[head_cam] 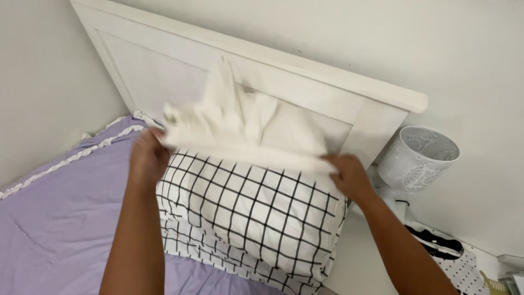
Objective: The person folds a white t-shirt on a bedside table and places it on a stack of clothes. Then, the person removes a pillow from a checkered pillowcase, folds the empty case, and places it on the bed.
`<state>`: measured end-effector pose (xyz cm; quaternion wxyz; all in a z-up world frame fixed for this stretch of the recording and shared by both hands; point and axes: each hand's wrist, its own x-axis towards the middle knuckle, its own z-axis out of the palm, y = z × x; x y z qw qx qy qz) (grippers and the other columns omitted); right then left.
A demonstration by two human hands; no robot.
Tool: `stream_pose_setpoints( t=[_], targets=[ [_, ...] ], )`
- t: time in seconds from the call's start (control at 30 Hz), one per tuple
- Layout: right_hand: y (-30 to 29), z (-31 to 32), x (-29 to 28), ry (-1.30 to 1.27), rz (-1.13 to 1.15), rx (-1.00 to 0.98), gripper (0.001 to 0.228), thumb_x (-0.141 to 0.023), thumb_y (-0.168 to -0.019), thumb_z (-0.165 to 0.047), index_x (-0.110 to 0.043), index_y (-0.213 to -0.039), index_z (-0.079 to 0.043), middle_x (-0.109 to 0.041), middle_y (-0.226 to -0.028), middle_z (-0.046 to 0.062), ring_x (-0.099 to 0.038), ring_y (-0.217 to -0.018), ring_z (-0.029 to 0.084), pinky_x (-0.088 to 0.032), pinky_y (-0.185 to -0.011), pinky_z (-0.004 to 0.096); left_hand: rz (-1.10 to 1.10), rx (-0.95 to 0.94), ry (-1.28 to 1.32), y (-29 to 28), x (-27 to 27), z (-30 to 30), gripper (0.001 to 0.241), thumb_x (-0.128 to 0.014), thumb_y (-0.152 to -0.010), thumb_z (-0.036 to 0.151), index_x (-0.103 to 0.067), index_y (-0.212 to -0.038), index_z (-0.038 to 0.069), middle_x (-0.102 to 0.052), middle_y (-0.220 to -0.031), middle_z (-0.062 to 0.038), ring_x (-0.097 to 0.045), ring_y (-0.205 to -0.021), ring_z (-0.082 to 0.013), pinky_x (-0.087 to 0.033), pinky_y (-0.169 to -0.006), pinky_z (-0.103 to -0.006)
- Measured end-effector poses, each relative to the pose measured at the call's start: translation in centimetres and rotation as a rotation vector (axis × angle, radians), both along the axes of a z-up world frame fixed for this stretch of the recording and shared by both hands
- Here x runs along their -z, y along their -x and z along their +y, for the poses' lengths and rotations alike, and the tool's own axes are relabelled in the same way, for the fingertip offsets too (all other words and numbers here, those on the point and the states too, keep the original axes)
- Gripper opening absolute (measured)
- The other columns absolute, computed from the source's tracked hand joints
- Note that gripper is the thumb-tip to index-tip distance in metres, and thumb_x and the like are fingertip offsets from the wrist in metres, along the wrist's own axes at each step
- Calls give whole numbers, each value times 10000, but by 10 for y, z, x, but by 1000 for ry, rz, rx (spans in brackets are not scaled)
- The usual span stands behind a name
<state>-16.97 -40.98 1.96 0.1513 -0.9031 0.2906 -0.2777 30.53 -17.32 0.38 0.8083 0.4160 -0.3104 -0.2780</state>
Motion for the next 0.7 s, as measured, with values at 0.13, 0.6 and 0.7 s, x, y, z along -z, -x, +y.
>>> stream_pose_setpoints(
  t=[0.13,0.6,0.7],
  targets=[
    [19,9,85,86,254,-31,449,-761,-782,-113,-717,-1218,-210,-777,-1057,4,-699,-829,187,-456,-1046,430,-348,61,-612,-9,151,24,78,-658,-893,33,-652,-960,-7,-645,-910,-93,-604,-834,-183,-571,-757,-346],
    [6,67,154,-83,291,-1,583,-846,-547,-315,-632,-1032,-72,-486,-1242,157,-434,-1242,352,-354,-1079,456,-711,-116,-1230,98,184,2,404,-842,-764,383,-721,-1049,124,-713,-944,-30,-645,-896,-207,-496,-814,-341],
    [5,60,143,-149,325,17,780,-902,-563,-460,-574,-1129,-34,-485,-1229,190,-443,-1206,360,-365,-1044,445,-542,-203,-962,69,220,-7,203,-785,-796,209,-670,-891,72,-672,-778,-50,-635,-706,-185,-522,-661,-325]
  ],
)
